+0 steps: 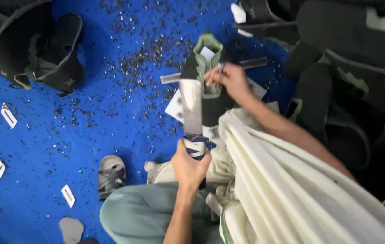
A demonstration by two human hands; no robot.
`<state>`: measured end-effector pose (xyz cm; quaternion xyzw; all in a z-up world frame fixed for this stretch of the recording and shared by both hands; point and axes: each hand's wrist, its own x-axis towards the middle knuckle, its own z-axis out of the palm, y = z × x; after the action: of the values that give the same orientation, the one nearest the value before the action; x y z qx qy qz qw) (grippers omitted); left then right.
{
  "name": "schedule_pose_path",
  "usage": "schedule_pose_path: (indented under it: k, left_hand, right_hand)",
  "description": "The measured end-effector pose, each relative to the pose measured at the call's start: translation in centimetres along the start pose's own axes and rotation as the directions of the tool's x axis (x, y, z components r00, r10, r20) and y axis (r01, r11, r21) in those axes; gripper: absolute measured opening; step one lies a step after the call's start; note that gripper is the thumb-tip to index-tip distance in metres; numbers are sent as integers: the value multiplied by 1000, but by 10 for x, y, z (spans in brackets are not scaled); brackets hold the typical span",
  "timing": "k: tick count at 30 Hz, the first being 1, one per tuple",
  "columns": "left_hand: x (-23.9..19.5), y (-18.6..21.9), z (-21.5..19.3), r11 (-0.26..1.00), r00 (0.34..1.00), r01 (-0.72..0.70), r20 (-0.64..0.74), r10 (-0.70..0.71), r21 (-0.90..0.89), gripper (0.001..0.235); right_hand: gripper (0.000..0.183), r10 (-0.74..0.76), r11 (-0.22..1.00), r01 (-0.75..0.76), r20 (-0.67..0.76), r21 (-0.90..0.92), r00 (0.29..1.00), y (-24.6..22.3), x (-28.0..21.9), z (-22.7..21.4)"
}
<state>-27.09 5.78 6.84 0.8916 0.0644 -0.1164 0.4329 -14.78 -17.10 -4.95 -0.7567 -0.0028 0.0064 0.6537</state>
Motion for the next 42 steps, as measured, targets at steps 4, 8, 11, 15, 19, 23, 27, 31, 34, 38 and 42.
schedule_pose_path:
  k: [4, 8, 11, 15, 19, 23, 27, 31, 34, 38, 42]
  left_hand:
    - [-12, 62, -57, 984, 981, -153, -138, 139, -96, 37]
    - [-23, 129, -114, 933, 943, -323, -141, 303, -156, 33]
    - [-18, 140, -115, 844, 871, -490, -166, 463, -217, 31]
    - [15, -43, 22, 909, 934, -336, -208, 289, -245, 32]
    - [26, 12, 7, 971, 987, -162, 50, 155, 178, 56]
    - [4, 54, -39, 986, 982, -160, -114, 153, -54, 37]
    - [-9, 119, -97, 855, 832, -518, -213, 512, 29, 30]
    - [19, 86, -61, 688, 752, -658, -301, 586, -304, 28]
    - [40, 30, -2, 940, 946, -319, -100, 308, -123, 42]
    - [21, 20, 1, 995, 995, -95, 2, 95, -34, 41]
    - [3, 50, -38, 984, 992, -107, -84, 96, -143, 37]
  right_hand:
    - [16, 46, 945, -64, 63, 321, 997, -12, 16, -12]
    - [9, 207, 865, -201, 38, 460, 978, -8, 34, -15]
    - [5, 129, 948, -141, 62, 284, 990, -10, 32, -11]
    - [18, -256, 950, 259, 41, -176, 966, -42, 16, -6]
    - [30, -383, 880, 388, 75, -275, 921, -17, 21, -14]
    - [12, 166, 884, -108, -89, 455, 982, -20, 47, -17]
    - [7, 207, 879, -191, 11, 436, 978, -13, 63, -20]
    - [7, 26, 993, -24, -15, 117, 1000, -21, 42, -10]
    - [18, -271, 956, 266, -22, -124, 962, -32, 37, -9]
    - [16, -200, 979, 203, -90, 25, 976, -3, 49, -15]
    - [18, 225, 764, -71, -161, 641, 961, -14, 70, -17]
